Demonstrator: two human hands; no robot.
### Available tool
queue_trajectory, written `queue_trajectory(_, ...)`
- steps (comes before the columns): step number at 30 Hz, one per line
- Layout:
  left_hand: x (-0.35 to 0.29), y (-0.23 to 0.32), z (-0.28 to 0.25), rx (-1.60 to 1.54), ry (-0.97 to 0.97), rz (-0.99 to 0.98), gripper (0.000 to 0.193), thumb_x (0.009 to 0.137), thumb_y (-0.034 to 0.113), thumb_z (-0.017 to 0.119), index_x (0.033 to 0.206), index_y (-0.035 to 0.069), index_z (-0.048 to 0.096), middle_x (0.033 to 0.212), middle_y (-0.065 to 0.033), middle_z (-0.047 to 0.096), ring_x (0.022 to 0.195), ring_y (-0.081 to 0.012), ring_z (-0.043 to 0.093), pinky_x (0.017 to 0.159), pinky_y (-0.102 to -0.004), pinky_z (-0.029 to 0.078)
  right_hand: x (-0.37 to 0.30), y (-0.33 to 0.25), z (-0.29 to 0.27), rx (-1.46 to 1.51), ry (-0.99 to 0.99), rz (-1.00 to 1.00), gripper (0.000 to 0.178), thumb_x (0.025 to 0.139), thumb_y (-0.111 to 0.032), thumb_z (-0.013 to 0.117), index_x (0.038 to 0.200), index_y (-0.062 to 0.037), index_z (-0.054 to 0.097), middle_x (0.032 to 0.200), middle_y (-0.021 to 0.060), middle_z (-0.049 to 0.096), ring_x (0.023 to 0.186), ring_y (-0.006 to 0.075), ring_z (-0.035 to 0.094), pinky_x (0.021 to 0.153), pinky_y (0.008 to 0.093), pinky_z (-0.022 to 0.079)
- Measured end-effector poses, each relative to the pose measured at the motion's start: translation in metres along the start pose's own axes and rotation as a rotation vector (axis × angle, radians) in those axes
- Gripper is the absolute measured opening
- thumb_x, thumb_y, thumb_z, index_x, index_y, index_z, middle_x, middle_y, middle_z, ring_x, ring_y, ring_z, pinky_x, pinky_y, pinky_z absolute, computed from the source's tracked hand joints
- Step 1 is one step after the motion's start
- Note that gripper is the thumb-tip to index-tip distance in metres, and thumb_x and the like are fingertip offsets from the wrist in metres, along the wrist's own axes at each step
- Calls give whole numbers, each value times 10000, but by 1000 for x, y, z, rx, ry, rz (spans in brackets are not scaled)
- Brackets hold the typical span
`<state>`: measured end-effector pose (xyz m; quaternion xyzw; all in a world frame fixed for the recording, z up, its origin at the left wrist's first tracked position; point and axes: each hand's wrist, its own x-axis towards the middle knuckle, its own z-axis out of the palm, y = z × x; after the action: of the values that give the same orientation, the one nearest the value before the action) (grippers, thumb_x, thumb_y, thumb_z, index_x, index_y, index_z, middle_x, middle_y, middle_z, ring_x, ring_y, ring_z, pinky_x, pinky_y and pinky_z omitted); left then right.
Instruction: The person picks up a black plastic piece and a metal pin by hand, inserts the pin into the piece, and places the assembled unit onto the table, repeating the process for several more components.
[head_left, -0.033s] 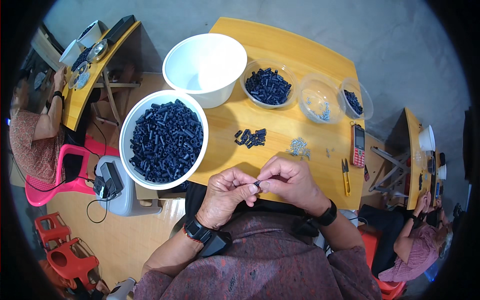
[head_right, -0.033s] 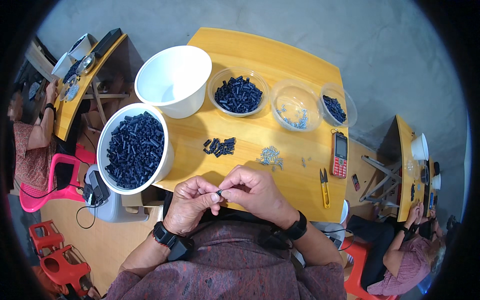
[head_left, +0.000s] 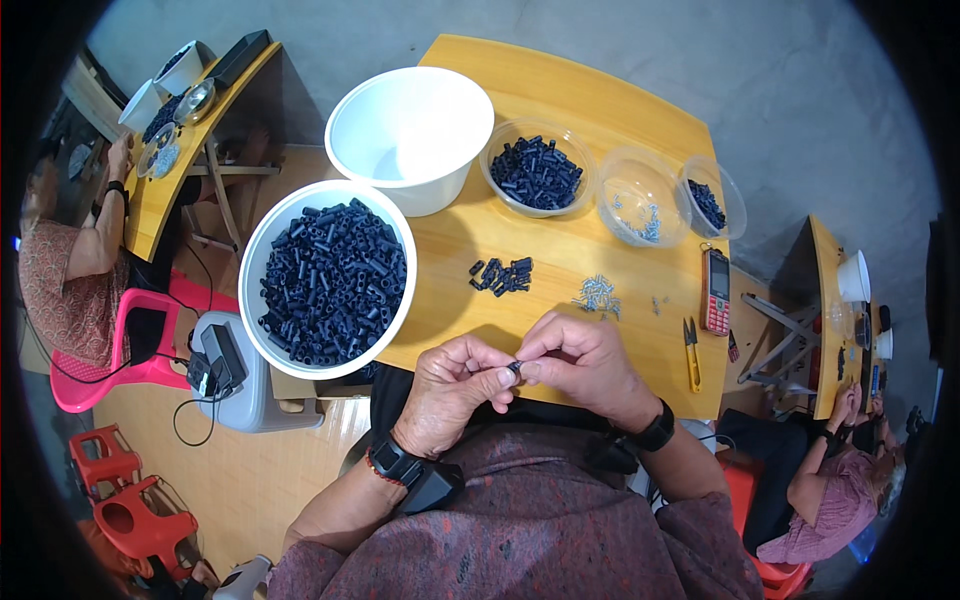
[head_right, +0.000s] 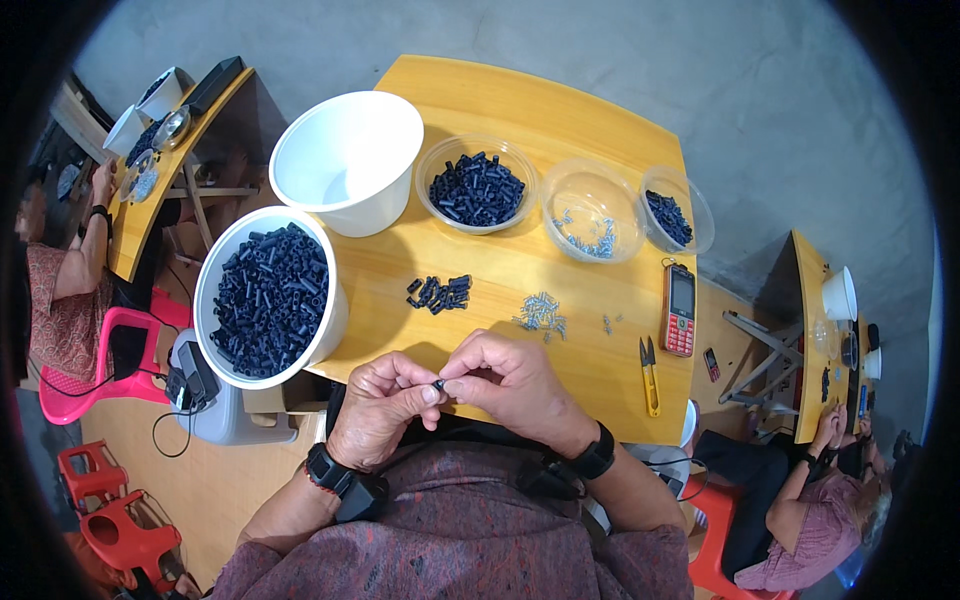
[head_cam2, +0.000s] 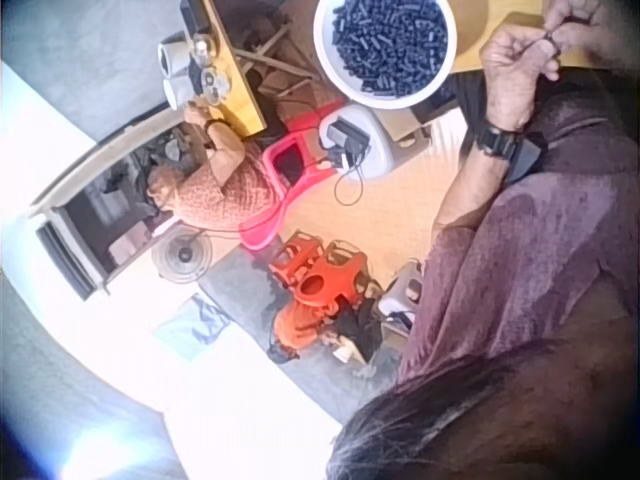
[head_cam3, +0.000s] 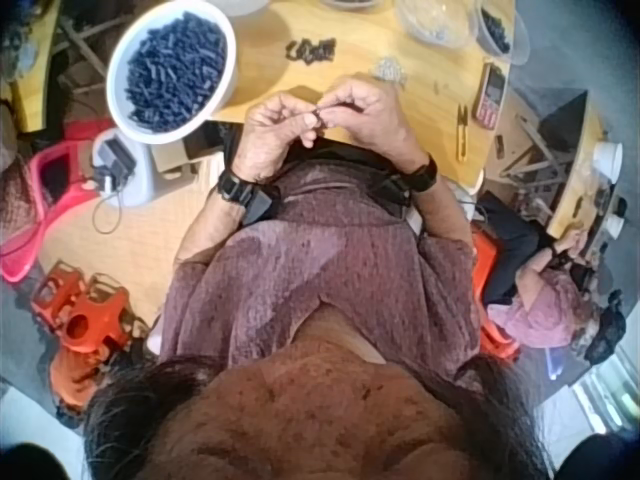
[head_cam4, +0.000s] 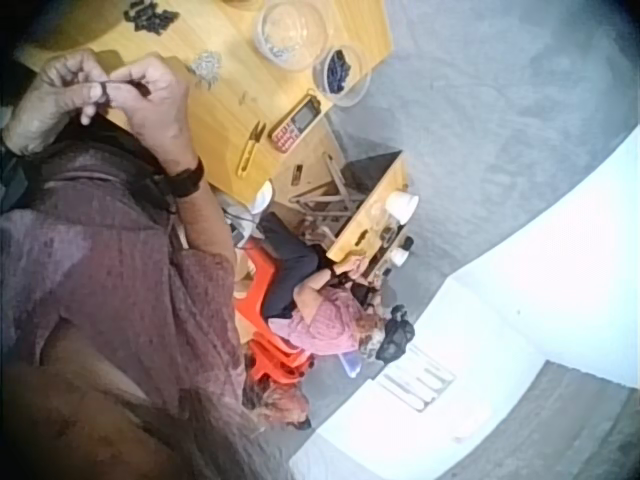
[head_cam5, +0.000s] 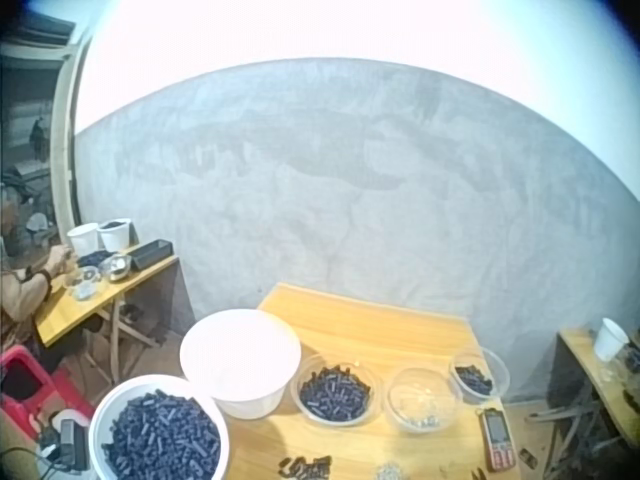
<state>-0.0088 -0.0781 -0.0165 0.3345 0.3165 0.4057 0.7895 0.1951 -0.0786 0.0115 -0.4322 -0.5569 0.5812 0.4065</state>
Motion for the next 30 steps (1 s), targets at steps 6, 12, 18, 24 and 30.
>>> queue_trajectory(6,0,1,0,-18,28,-25,74,898,3,689,944,16,632,882,-100,699,678,-132,652,609,-267,561,1,-11,3,-393,64,-254,86,845,21,685,923,-14,689,871,89,670,778,183,673,683,270,523)
queue_trajectory(12,0,3,2,-34,51,-39,68,903,3,684,945,14,631,875,-103,698,674,-133,653,608,-266,561,-3,-21,8,-538,50,-363,132,832,38,677,943,-31,697,871,103,674,782,216,681,665,289,529)
queue_trajectory(18,0,-1,0,-17,38,-24,62,910,-2,675,950,16,631,871,-108,699,673,-129,651,608,-260,559,0,-20,4,-558,33,-302,118,831,27,683,934,-27,702,870,101,679,786,206,684,672,290,533)
queue_trajectory(24,-1,0,3,-19,54,-11,58,911,0,675,930,18,622,878,-118,702,673,-131,649,609,-262,558,0,-18,5,-507,4,-266,105,836,22,684,929,-21,709,866,99,686,780,201,689,680,285,540)
queue_trajectory(30,-1,-1,3,3,57,-10,58,915,10,674,924,16,616,888,-126,703,670,-135,648,600,-267,558,0,-14,3,-379,-35,-253,116,863,52,661,956,1,705,895,100,689,802,176,690,705,260,547)
